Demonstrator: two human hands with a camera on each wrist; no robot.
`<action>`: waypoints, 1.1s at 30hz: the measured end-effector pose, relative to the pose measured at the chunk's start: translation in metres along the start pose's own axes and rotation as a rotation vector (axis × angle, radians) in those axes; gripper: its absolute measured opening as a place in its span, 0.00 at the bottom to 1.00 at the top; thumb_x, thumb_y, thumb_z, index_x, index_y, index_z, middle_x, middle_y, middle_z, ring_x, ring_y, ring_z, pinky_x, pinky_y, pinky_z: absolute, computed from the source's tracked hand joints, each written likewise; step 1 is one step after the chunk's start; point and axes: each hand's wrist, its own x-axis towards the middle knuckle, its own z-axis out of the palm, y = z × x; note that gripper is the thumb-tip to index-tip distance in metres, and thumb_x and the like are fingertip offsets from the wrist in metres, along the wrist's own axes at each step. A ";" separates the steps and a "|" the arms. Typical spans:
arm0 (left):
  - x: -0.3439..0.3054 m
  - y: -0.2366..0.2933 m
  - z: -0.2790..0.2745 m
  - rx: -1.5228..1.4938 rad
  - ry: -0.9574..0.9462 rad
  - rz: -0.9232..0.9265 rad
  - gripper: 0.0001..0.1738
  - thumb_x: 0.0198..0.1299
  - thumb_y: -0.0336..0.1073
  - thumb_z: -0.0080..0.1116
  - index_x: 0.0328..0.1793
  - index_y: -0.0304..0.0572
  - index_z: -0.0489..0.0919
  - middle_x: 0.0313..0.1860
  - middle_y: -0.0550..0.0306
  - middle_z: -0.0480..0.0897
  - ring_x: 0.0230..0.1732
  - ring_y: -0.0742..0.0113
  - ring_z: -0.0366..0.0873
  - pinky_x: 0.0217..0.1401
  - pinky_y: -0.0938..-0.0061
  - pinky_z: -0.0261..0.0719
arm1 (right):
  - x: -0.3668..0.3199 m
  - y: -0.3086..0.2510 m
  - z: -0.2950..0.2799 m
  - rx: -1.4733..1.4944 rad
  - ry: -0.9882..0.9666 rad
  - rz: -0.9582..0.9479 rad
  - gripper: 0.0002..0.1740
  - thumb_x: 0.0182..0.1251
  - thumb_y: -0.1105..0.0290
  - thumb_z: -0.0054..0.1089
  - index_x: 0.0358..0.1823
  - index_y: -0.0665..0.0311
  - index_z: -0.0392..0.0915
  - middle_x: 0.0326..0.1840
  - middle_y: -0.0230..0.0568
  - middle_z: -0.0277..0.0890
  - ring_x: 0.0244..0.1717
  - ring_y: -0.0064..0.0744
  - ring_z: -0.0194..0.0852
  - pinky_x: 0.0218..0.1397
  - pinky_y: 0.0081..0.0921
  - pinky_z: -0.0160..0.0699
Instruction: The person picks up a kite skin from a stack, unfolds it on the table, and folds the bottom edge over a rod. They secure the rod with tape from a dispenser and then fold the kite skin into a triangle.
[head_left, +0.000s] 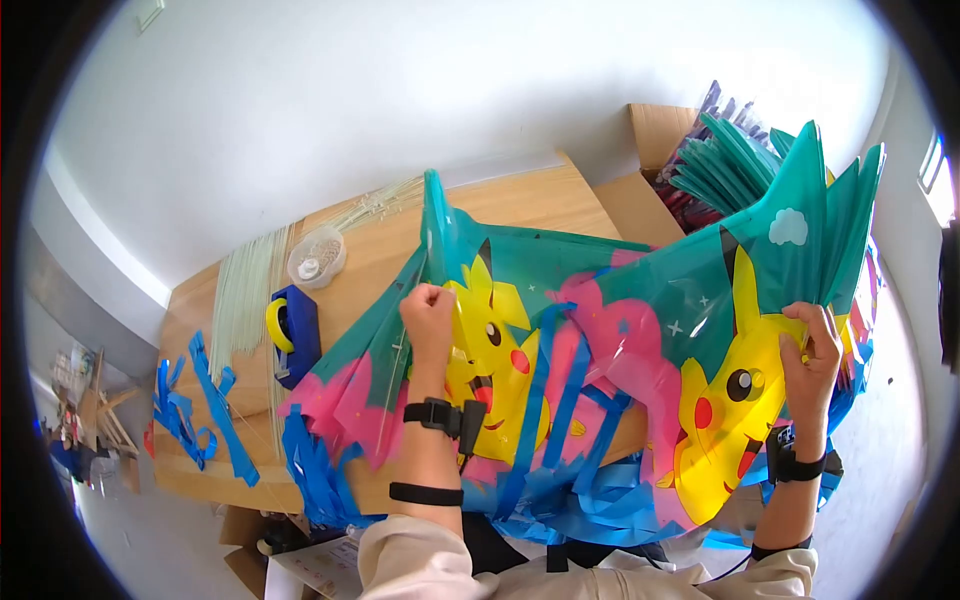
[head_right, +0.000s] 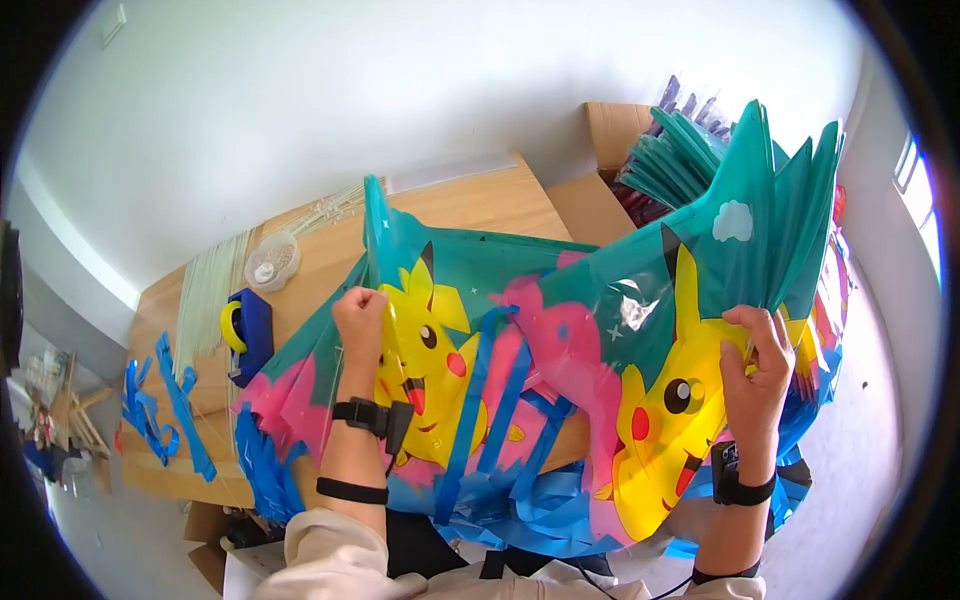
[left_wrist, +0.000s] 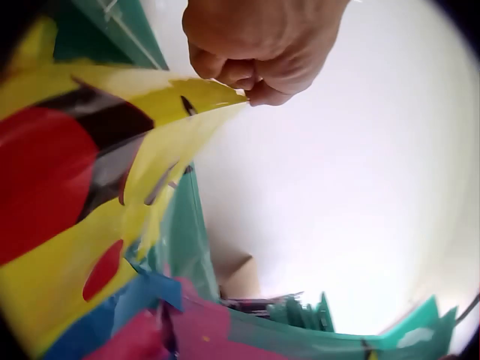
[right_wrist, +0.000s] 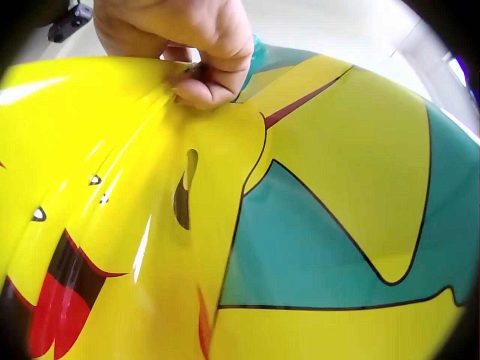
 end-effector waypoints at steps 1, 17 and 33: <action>0.004 0.014 -0.012 -0.273 -0.027 -0.177 0.08 0.50 0.29 0.60 0.23 0.33 0.75 0.17 0.58 0.75 0.19 0.71 0.70 0.23 0.75 0.67 | 0.003 -0.001 -0.002 -0.006 -0.031 0.012 0.14 0.50 0.85 0.54 0.39 0.63 0.77 0.37 0.36 0.75 0.35 0.31 0.73 0.33 0.21 0.67; -0.092 0.206 0.008 -0.887 -0.771 -0.033 0.04 0.59 0.28 0.58 0.37 0.34 0.75 0.47 0.61 0.75 0.41 0.78 0.72 0.41 0.81 0.71 | -0.028 -0.085 0.051 0.166 -0.289 -0.173 0.13 0.51 0.73 0.65 0.34 0.66 0.69 0.33 0.56 0.63 0.33 0.59 0.67 0.38 0.48 0.70; -0.016 -0.039 0.063 0.137 -0.157 -0.112 0.09 0.50 0.31 0.59 0.26 0.30 0.77 0.24 0.44 0.80 0.27 0.55 0.79 0.32 0.65 0.76 | -0.017 0.053 -0.057 0.362 0.212 0.235 0.33 0.58 0.76 0.47 0.69 0.61 0.59 0.66 0.50 0.64 0.62 0.39 0.70 0.58 0.30 0.77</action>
